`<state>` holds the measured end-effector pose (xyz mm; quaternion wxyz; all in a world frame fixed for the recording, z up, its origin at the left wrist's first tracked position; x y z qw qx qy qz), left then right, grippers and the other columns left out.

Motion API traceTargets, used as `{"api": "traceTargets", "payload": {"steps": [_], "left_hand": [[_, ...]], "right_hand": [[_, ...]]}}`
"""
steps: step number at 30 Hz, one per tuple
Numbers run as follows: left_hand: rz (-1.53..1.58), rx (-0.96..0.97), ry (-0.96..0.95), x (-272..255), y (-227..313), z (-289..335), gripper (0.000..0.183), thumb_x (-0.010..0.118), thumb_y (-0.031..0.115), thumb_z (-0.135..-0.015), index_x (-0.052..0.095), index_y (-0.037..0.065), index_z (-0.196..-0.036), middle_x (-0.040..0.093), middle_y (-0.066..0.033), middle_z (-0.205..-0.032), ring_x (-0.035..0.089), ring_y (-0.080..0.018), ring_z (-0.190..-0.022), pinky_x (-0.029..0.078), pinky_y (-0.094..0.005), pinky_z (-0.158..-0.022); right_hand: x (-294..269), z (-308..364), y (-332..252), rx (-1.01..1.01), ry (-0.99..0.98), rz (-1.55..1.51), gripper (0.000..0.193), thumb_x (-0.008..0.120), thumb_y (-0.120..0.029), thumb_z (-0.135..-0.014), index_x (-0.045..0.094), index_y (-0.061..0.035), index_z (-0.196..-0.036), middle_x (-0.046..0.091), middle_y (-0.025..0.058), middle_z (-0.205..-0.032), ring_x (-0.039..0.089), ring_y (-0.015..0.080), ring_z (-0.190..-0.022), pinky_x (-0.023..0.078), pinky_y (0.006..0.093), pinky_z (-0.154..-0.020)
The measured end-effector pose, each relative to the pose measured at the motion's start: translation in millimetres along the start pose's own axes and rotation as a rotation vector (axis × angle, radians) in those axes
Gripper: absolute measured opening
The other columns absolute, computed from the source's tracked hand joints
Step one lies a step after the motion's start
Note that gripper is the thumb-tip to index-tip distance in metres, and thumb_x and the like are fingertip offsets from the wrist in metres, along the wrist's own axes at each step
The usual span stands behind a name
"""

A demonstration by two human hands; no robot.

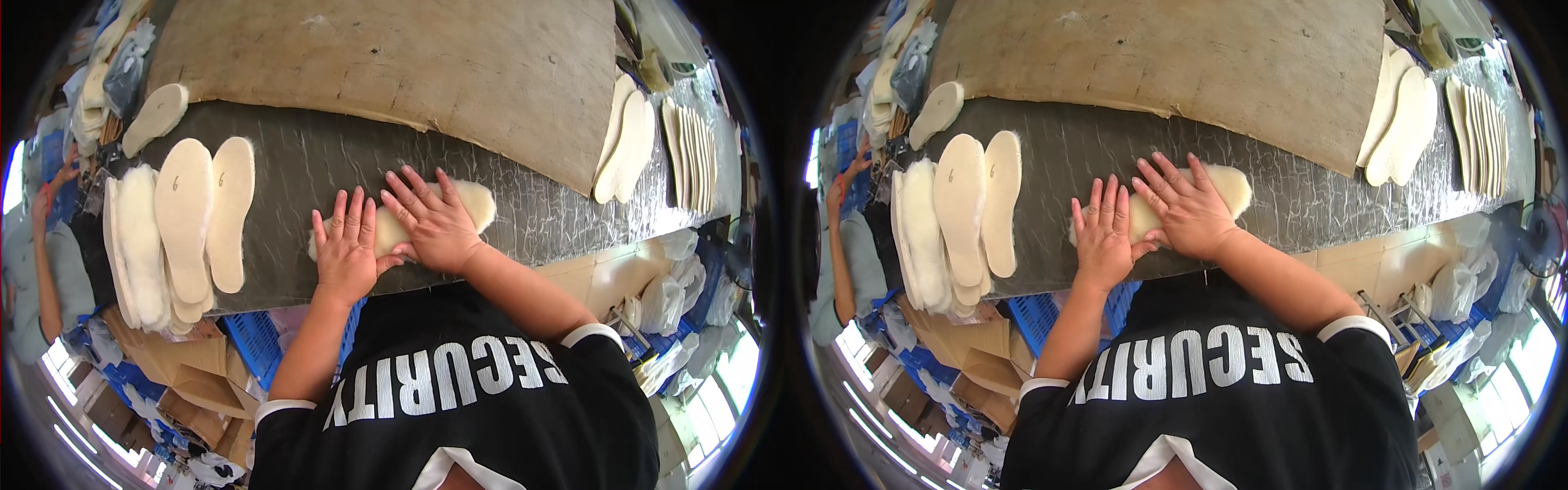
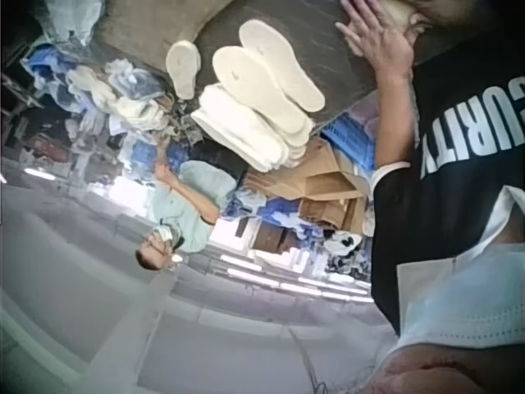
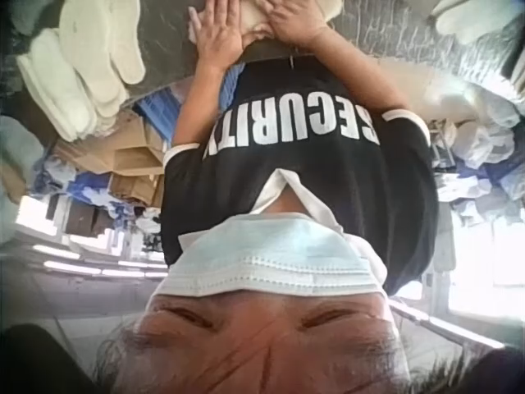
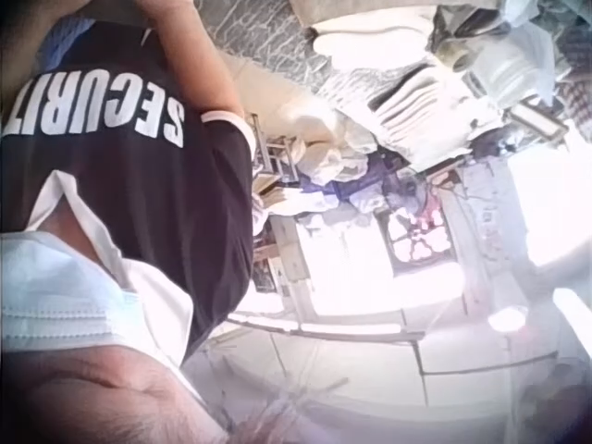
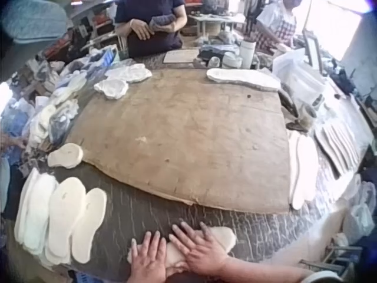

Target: Manually inspecting, sorting, and stacking white shoe insoles in a manufacturing environment.

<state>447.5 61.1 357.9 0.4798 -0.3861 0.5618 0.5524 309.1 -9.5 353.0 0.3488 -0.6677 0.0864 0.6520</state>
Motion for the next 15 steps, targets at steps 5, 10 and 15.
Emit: {"api": "traceTargets", "payload": {"steps": [5, 10, 15], "left_hand": [[0.122, -0.052, -0.028, -0.6, -13.9, 10.7, 0.098, 0.070, 0.056, -0.065, 0.036, 0.004, -0.140, 0.028, -0.0100, -0.150, 0.022, -0.0289, -0.140, 0.014, -0.0569, -0.110], [0.033, -0.030, -0.004, -6.2, 1.2, 6.0, 0.094, 0.078, 0.044, -0.059, 0.041, 0.002, -0.134, 0.037, -0.0125, -0.141, 0.033, -0.0303, -0.131, 0.022, -0.0499, -0.108], [-0.008, 0.065, 0.140, -10.3, 12.7, 20.9, 0.085, 0.079, 0.032, -0.059, 0.042, 0.002, -0.130, 0.048, -0.0122, -0.113, 0.046, -0.0295, -0.101, 0.039, -0.0442, -0.088]], "right_hand": [[-16.5, 13.6, 12.1, 0.127, 0.162, -0.036, 0.079, 0.061, -0.054, -0.075, 0.042, -0.0110, -0.139, 0.028, 0.0086, -0.151, 0.017, 0.0271, -0.142, 0.010, 0.0588, -0.110], [-12.5, 25.9, 40.5, 0.378, 0.050, 0.033, 0.076, 0.062, -0.036, -0.078, 0.032, -0.0086, -0.143, 0.024, 0.0119, -0.152, 0.019, 0.0293, -0.141, 0.009, 0.0564, -0.112], [0.6, 59.7, 76.7, 0.297, 0.583, -0.718, 0.056, 0.056, -0.027, -0.087, 0.041, -0.0027, -0.135, 0.040, 0.0190, -0.142, 0.037, 0.0363, -0.132, 0.026, 0.0430, -0.110]]}}
Point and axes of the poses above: each hand's wrist, its own z-axis away from the middle knuckle, its own x-axis out of the palm, y = z × x, the point moved 4 cm from there along -z, towards the middle knuckle
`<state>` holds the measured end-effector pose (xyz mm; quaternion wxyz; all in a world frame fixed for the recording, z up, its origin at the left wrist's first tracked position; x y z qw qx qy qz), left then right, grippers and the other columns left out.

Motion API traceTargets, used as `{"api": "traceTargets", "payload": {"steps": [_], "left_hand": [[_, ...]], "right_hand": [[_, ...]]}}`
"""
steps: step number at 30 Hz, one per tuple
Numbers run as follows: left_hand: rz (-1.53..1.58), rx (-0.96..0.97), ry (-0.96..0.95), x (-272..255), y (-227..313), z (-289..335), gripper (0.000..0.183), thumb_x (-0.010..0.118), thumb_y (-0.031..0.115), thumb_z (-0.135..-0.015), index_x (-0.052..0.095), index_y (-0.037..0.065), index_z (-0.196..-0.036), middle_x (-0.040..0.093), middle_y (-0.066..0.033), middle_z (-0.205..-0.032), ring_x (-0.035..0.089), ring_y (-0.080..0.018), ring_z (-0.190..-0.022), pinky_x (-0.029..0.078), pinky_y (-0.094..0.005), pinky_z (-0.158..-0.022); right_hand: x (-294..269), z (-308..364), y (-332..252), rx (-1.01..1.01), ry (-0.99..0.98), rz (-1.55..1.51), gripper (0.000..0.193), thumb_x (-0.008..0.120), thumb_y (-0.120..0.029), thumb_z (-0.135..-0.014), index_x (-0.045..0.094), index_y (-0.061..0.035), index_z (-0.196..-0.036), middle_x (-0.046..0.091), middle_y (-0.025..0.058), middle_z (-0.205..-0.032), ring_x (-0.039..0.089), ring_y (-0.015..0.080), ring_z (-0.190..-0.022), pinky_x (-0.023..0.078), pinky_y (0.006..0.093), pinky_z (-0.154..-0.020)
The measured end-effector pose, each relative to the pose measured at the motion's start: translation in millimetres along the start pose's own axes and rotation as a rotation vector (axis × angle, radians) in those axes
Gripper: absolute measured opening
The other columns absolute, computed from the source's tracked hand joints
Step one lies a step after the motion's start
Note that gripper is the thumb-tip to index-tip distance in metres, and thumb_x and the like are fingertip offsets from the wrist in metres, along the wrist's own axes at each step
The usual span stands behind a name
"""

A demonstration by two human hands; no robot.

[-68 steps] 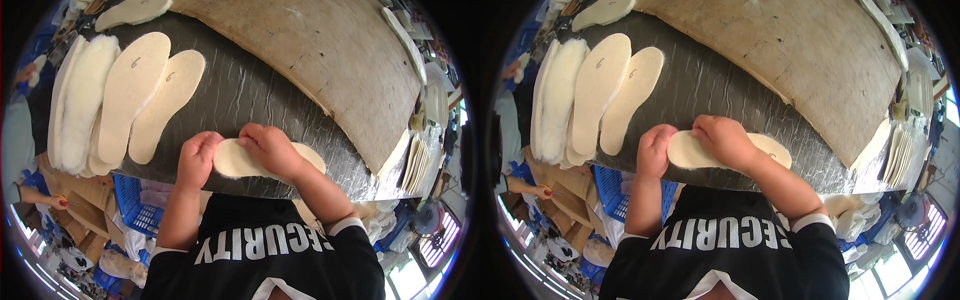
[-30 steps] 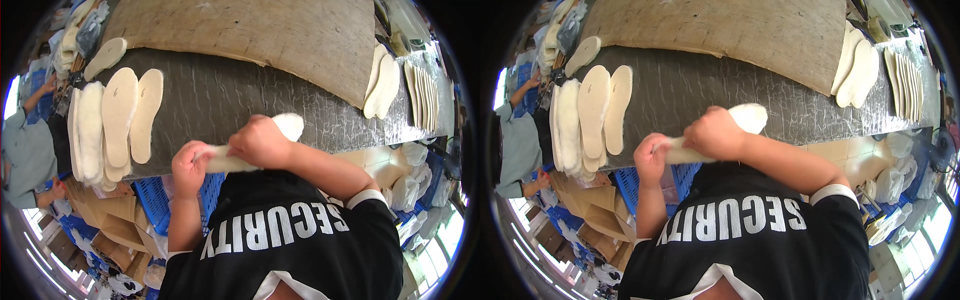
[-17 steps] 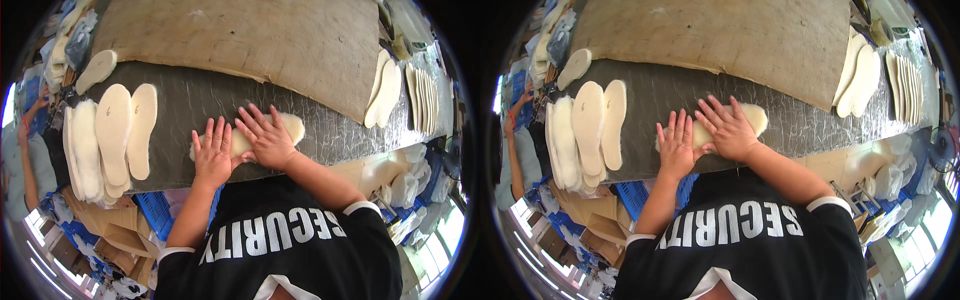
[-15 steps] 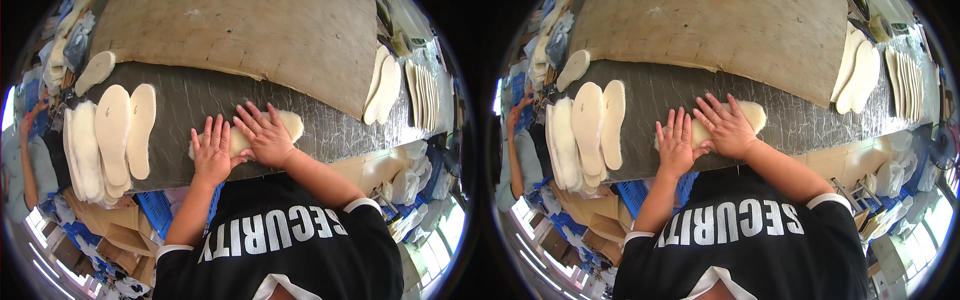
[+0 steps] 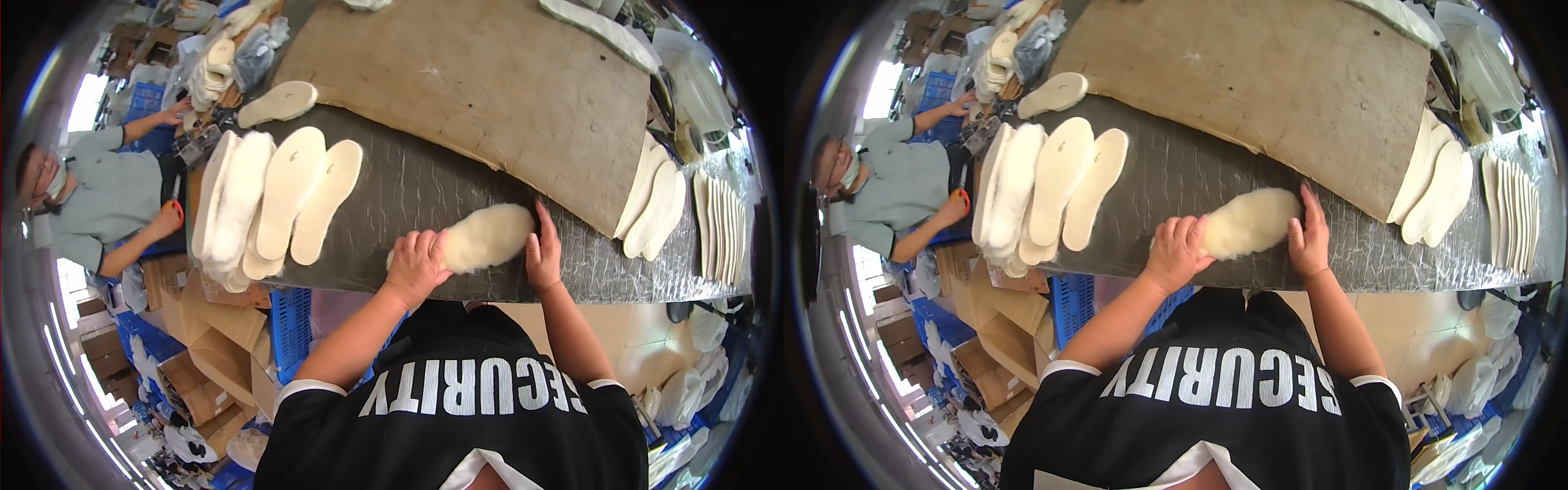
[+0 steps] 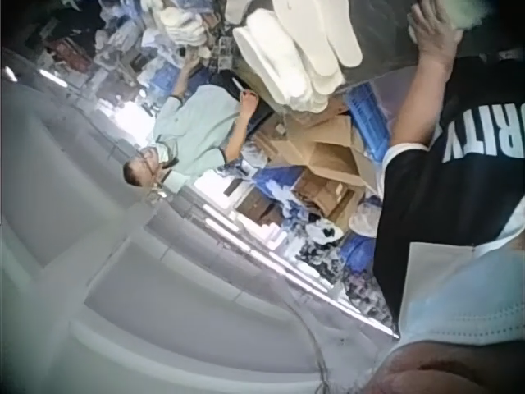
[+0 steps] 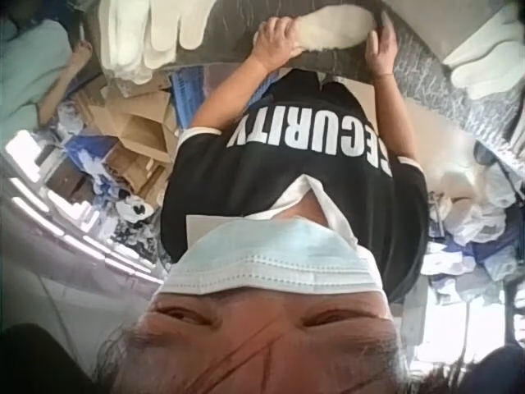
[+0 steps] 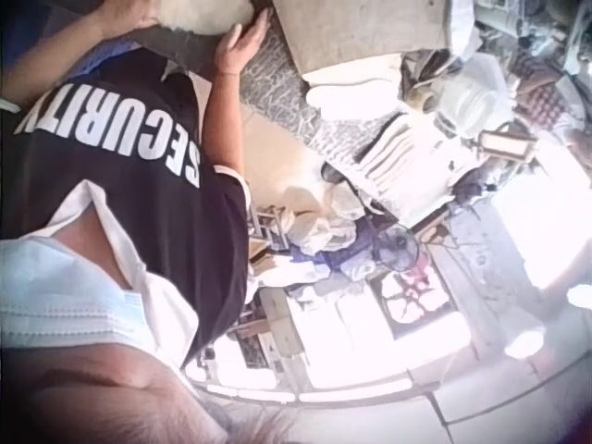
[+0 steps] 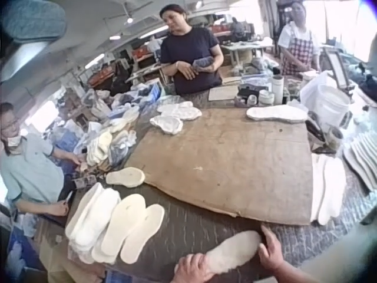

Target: Manually inspecting, sorting, and stacking white shoe insoles in a manufacturing environment.

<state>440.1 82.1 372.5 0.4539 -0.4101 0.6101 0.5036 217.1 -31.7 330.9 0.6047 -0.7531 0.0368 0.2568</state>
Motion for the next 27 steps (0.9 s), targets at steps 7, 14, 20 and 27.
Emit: {"api": "traceTargets", "payload": {"steps": [7, 14, 20, 27], "left_hand": [[-0.117, -0.183, -0.174, -26.9, -37.4, 47.6, 0.062, 0.059, 0.011, -0.073, 0.037, -0.001, -0.129, 0.051, -0.0217, -0.108, 0.050, -0.0396, -0.099, 0.042, -0.0462, -0.086], [0.596, -0.569, 0.149, -95.8, -151.2, 91.1, 0.044, 0.050, 0.006, -0.084, 0.041, -0.005, -0.125, 0.057, -0.0232, -0.112, 0.055, -0.0326, -0.106, 0.044, -0.0382, -0.091], [-0.058, -0.739, 0.402, -180.8, -236.0, 103.8, 0.038, 0.054, 0.000, -0.082, 0.048, -0.004, -0.119, 0.055, -0.0202, -0.117, 0.054, -0.0317, -0.106, 0.043, -0.0404, -0.093], [-0.075, -0.359, 0.466, -145.8, -175.1, 39.6, 0.018, 0.060, 0.001, -0.075, 0.060, 0.004, -0.093, 0.059, -0.0110, -0.099, 0.055, -0.0304, -0.095, 0.044, -0.0402, -0.084]], "right_hand": [[-0.1, -1.5, -1.9, -0.088, 0.018, 0.124, 0.049, 0.057, -0.030, -0.088, 0.048, -0.0019, -0.128, 0.048, 0.0192, -0.135, 0.043, 0.0395, -0.126, 0.031, 0.0439, -0.108], [4.8, -1.8, -2.8, -0.081, 0.054, 0.139, 0.043, 0.061, -0.026, -0.085, 0.053, -0.0019, -0.120, 0.052, 0.0187, -0.130, 0.046, 0.0393, -0.123, 0.031, 0.0458, -0.109], [5.6, 0.8, -3.6, -0.020, 0.053, 0.139, 0.044, 0.063, -0.022, -0.083, 0.053, -0.0017, -0.121, 0.051, 0.0176, -0.132, 0.044, 0.0391, -0.125, 0.032, 0.0446, -0.108], [-6.6, 18.1, -5.6, 0.026, 0.165, 0.056, 0.033, 0.059, -0.012, -0.086, 0.056, 0.0006, -0.117, 0.055, 0.0194, -0.128, 0.050, 0.0318, -0.122, 0.036, 0.0372, -0.103]]}}
Point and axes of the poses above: each hand's wrist, its own z-axis away from the middle knuckle, its own x-axis out of the palm, y = z × x, the point moved 4 cm from there along -z, towards the middle knuckle
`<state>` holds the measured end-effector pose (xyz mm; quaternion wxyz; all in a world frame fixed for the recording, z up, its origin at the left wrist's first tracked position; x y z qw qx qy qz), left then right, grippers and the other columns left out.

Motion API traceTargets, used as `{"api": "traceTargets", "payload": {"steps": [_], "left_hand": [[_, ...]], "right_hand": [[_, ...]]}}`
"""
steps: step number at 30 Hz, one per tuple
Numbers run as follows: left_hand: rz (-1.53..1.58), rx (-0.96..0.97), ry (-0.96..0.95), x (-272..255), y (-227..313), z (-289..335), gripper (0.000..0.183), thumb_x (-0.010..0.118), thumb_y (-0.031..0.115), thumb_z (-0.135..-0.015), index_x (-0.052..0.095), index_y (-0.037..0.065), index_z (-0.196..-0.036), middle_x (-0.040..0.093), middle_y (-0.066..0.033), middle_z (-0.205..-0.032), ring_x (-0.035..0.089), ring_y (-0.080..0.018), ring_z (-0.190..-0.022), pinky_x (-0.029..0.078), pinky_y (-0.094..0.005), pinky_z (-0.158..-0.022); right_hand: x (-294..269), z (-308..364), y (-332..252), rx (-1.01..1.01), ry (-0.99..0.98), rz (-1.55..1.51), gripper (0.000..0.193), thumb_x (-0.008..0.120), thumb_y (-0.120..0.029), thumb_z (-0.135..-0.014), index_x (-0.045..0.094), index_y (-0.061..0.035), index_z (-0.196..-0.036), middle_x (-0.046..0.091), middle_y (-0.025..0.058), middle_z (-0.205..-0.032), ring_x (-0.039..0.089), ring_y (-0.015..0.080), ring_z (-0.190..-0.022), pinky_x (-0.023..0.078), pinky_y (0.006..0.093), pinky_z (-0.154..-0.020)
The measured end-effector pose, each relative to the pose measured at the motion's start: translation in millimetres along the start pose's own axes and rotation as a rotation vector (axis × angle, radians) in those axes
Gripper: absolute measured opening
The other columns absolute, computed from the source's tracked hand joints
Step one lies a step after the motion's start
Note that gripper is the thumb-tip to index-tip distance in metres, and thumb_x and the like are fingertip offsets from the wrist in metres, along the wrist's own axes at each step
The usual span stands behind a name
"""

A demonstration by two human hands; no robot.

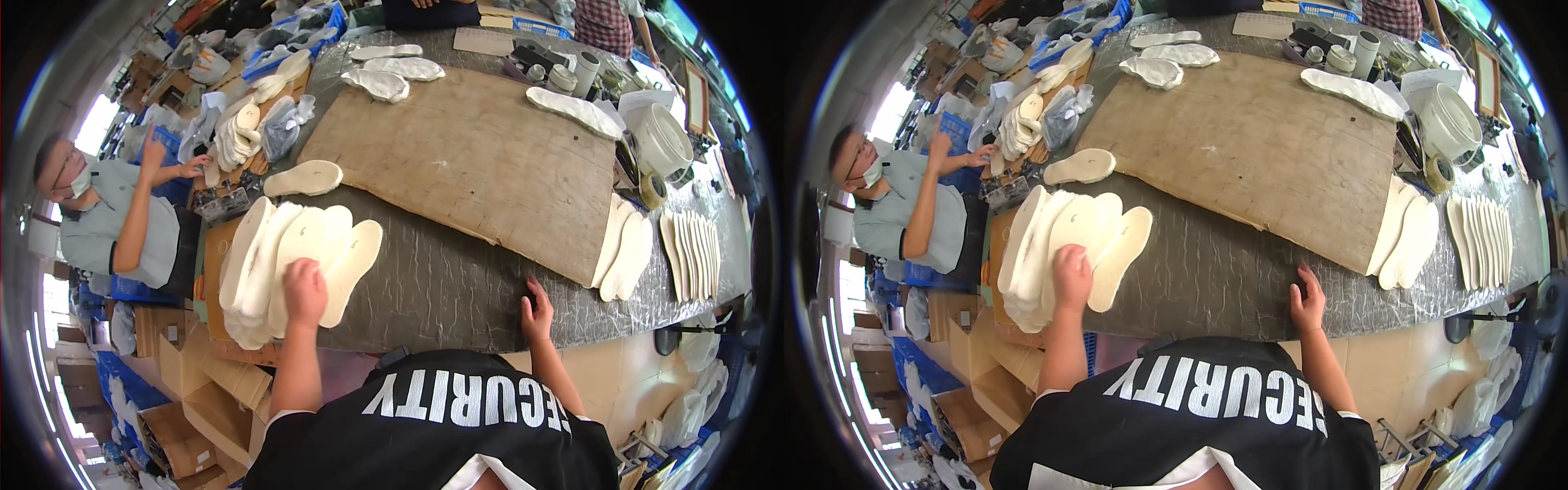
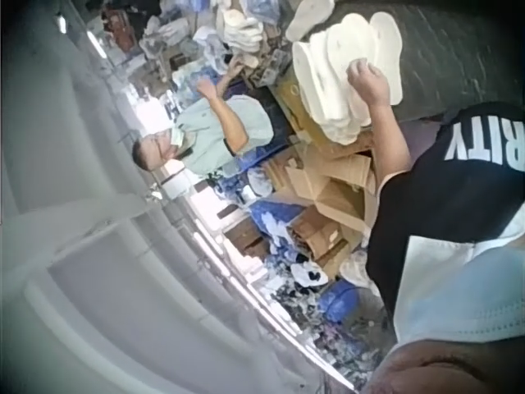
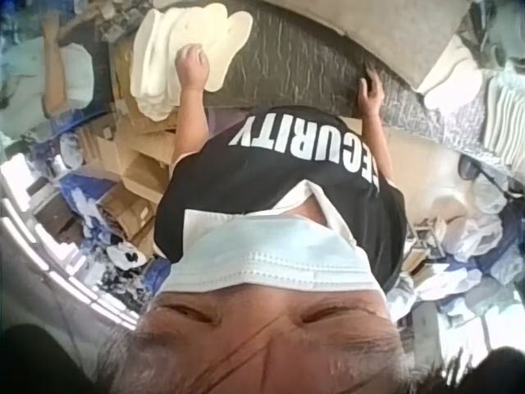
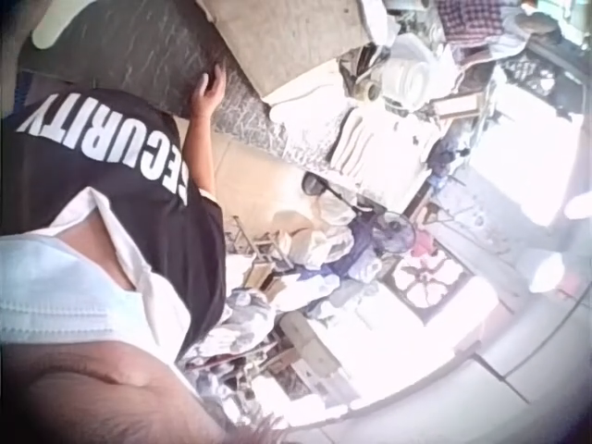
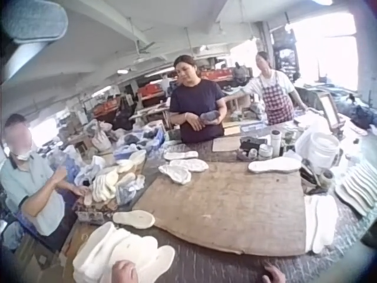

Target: Manually inspecting, sorting, and stacking white shoe insoles in a manufacturing environment.

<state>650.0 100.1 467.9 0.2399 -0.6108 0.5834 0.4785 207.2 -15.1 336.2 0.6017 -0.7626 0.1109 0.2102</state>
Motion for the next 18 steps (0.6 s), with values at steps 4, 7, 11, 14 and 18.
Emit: {"api": "traceTargets", "payload": {"steps": [4, 7, 11, 14, 18], "left_hand": [[0.201, 0.127, -0.165, 43.5, 54.0, 3.0, 0.005, 0.062, 0.004, -0.077, 0.061, 0.004, -0.082, 0.061, -0.0100, -0.088, 0.056, -0.0299, -0.087, 0.044, -0.0407, -0.079], [0.349, 0.202, -0.251, 71.3, 81.8, 8.8, 0.003, 0.063, 0.005, -0.078, 0.060, 0.003, -0.078, 0.061, -0.0114, -0.083, 0.057, -0.0315, -0.083, 0.044, -0.0410, -0.076], [0.369, 0.307, -0.382, 79.2, 123.5, 26.9, 0.005, 0.062, 0.005, -0.078, 0.060, 0.001, -0.076, 0.061, -0.0127, -0.082, 0.057, -0.0327, -0.080, 0.045, -0.0418, -0.073], [0.436, 0.325, -0.519, 99.2, 174.3, 34.1, 0.009, 0.063, 0.007, -0.079, 0.060, 0.001, -0.074, 0.062, -0.0133, -0.080, 0.057, -0.0329, -0.077, 0.046, -0.0413, -0.072], [0.645, 0.375, -0.822, 128.4, 280.0, 44.1, 0.010, 0.064, 0.008, -0.079, 0.065, 0.000, -0.085, 0.065, -0.0145, -0.090, 0.062, -0.0314, -0.085, 0.049, -0.0369, -0.077]], "right_hand": [[-28.1, 32.4, -0.6, 0.029, 0.174, 0.072, 0.021, 0.059, -0.008, -0.084, 0.063, -0.0001, -0.103, 0.063, 0.0175, -0.114, 0.060, 0.0314, -0.105, 0.046, 0.0362, -0.092], [-57.7, 52.6, 17.9, 0.242, 0.317, 0.043, 0.014, 0.056, -0.006, -0.087, 0.064, -0.0001, -0.097, 0.066, 0.0150, -0.097, 0.063, 0.0266, -0.090, 0.049, 0.0342, -0.081], [-92.6, 26.8, 48.1, 0.309, 0.521, -0.089, 0.013, 0.056, -0.009, -0.089, 0.063, 0.0007, -0.093, 0.066, 0.0093, -0.080, 0.061, 0.0182, -0.068, 0.048, 0.0288, -0.065], [-148.0, 6.9, 70.5, 0.419, 0.672, -0.122, 0.017, 0.059, -0.013, -0.089, 0.063, 0.0025, -0.092, 0.065, 0.0078, -0.075, 0.061, 0.0151, -0.063, 0.047, 0.0267, -0.059], [-196.1, -16.9, 96.3, 0.922, 0.301, -0.168, 0.025, 0.064, -0.017, -0.086, 0.063, 0.0068, -0.091, 0.064, 0.0085, -0.070, 0.064, 0.0128, -0.064, 0.049, 0.0273, -0.053]]}}
Point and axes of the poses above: each hand's wrist, its own z-axis away from the middle knuckle, its own x-axis out of the palm, y = z × x, the point moved 4 cm from there along -z, towards the middle knuckle
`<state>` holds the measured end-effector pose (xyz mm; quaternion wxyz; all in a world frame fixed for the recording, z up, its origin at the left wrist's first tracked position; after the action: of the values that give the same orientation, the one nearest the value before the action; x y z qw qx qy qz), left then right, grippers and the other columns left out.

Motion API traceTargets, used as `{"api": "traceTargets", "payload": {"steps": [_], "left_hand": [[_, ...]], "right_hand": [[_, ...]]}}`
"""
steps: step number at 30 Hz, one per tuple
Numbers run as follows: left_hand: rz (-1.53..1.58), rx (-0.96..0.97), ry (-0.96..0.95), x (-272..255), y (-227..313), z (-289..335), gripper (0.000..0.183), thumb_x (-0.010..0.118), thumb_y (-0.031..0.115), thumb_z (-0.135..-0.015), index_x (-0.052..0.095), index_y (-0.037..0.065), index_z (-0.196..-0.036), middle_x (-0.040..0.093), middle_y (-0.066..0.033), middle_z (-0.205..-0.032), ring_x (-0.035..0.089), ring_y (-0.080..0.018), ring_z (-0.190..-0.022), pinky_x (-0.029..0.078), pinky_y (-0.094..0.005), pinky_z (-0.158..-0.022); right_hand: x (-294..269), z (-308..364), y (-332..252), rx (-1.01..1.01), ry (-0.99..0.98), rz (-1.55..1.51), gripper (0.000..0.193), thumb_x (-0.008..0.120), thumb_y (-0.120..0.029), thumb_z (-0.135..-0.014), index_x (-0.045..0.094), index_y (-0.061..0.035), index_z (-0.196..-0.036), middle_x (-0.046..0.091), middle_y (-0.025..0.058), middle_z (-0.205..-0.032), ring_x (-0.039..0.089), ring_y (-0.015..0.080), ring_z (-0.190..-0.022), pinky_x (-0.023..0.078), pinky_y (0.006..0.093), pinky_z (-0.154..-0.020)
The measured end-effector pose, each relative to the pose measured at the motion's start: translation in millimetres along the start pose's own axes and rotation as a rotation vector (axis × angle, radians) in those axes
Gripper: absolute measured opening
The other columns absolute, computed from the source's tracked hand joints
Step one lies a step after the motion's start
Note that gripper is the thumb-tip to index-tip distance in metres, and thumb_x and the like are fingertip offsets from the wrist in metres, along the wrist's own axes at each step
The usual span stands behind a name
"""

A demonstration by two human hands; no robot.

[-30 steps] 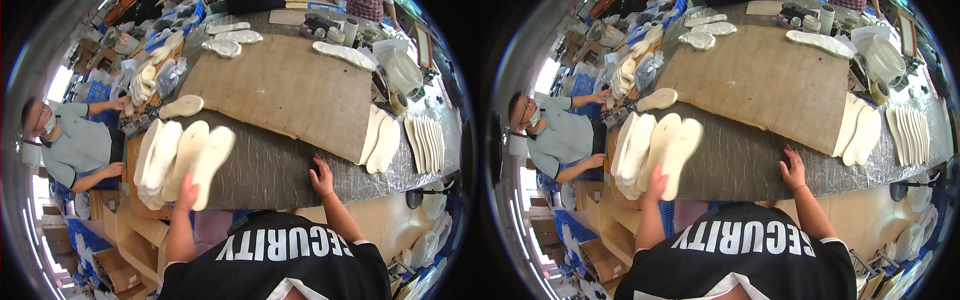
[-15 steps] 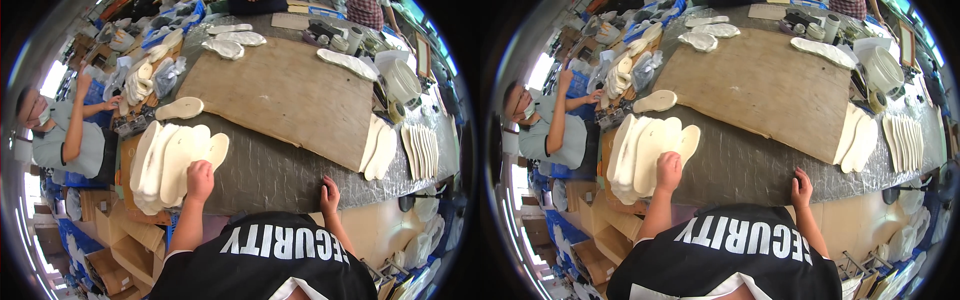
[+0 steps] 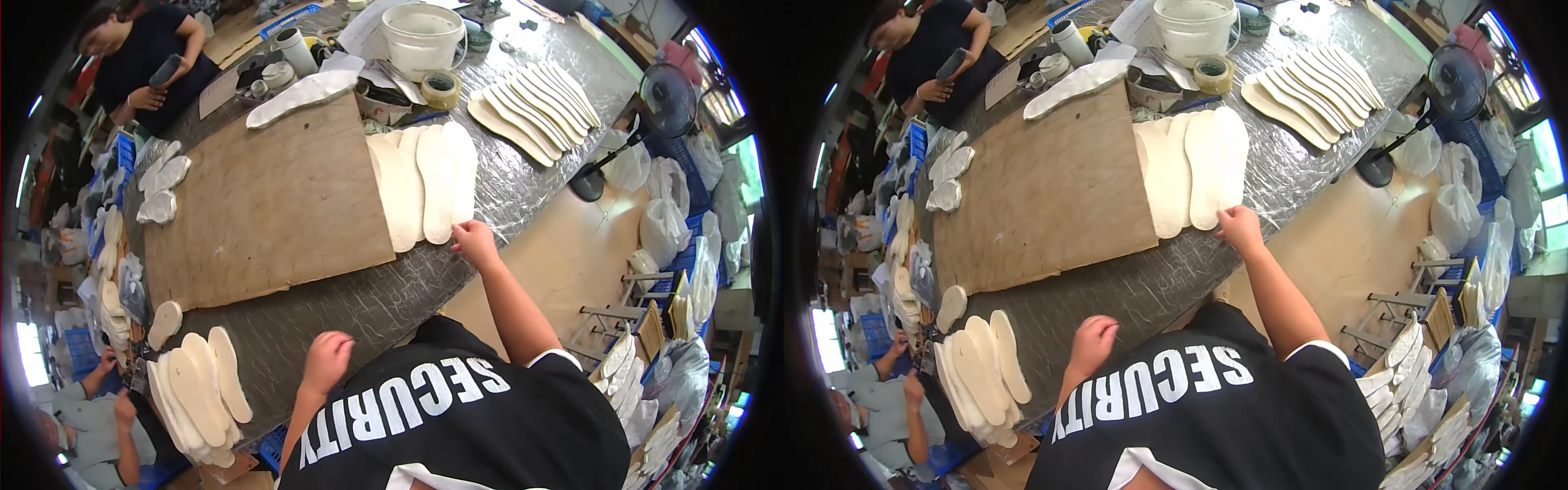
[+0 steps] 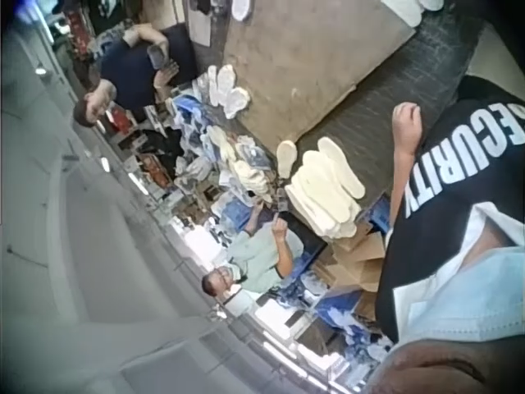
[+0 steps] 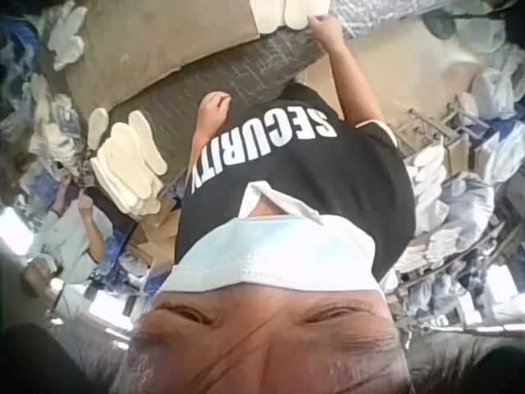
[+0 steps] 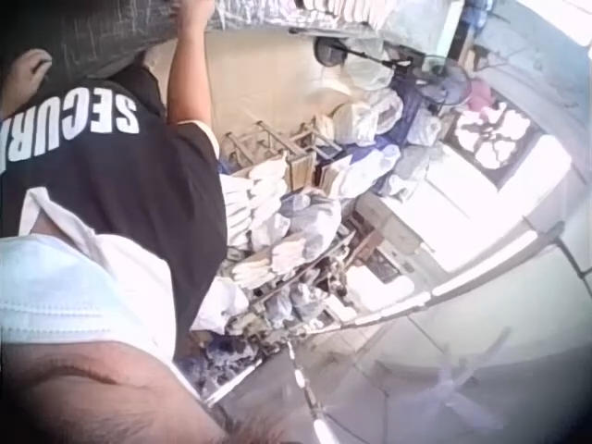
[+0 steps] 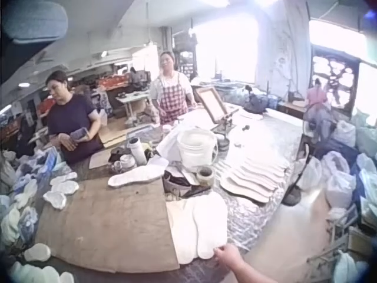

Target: Manually inspecting, sorting, and stacking white shoe insoles in a manufacturing environment.

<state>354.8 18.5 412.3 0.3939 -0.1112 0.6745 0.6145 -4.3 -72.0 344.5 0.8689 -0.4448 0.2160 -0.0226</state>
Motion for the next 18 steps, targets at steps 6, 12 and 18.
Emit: {"api": "traceTargets", "payload": {"steps": [6, 12, 18], "left_hand": [[-0.106, 0.335, 0.008, 87.1, 84.4, -113.2, 0.035, 0.059, 0.002, -0.079, 0.051, -0.004, -0.112, 0.051, -0.0211, -0.123, 0.048, -0.0369, -0.115, 0.040, -0.0412, -0.098], [-0.107, 0.200, 0.125, 134.5, 79.1, -172.4, 0.054, 0.054, -0.005, -0.078, 0.035, -0.003, -0.129, 0.048, -0.0255, -0.122, 0.046, -0.0394, -0.116, 0.038, -0.0440, -0.100], [0.113, -0.036, 0.256, 137.3, 69.8, -181.7, 0.047, 0.050, 0.000, -0.086, 0.033, -0.003, -0.130, 0.052, -0.0237, -0.117, 0.056, -0.0333, -0.104, 0.043, -0.0406, -0.094]], "right_hand": [[10.9, -7.2, 13.2, 0.258, -0.203, -0.538, 0.018, 0.065, -0.016, -0.086, 0.059, 0.0009, -0.088, 0.059, 0.0067, -0.073, 0.062, 0.0166, -0.061, 0.049, 0.0300, -0.051], [18.5, -18.5, 6.7, 0.414, -0.369, -0.705, 0.013, 0.062, -0.009, -0.086, 0.055, -0.0022, -0.095, 0.057, 0.0047, -0.073, 0.053, 0.0127, -0.056, 0.046, 0.0289, -0.052], [-12.7, -21.4, -34.9, 0.312, -0.806, -1.569, 0.006, 0.052, -0.012, -0.092, 0.052, -0.0076, -0.096, 0.057, 0.0001, -0.076, 0.054, 0.0098, -0.063, 0.046, 0.0299, -0.063]]}}
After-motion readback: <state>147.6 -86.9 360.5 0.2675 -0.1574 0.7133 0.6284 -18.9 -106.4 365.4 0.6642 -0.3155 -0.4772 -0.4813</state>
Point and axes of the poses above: each hand's wrist, its own z-axis away from the middle knuckle, its own x-axis out of the palm, y = z × x, the point moved 4 cm from there along -z, towards the middle knuckle
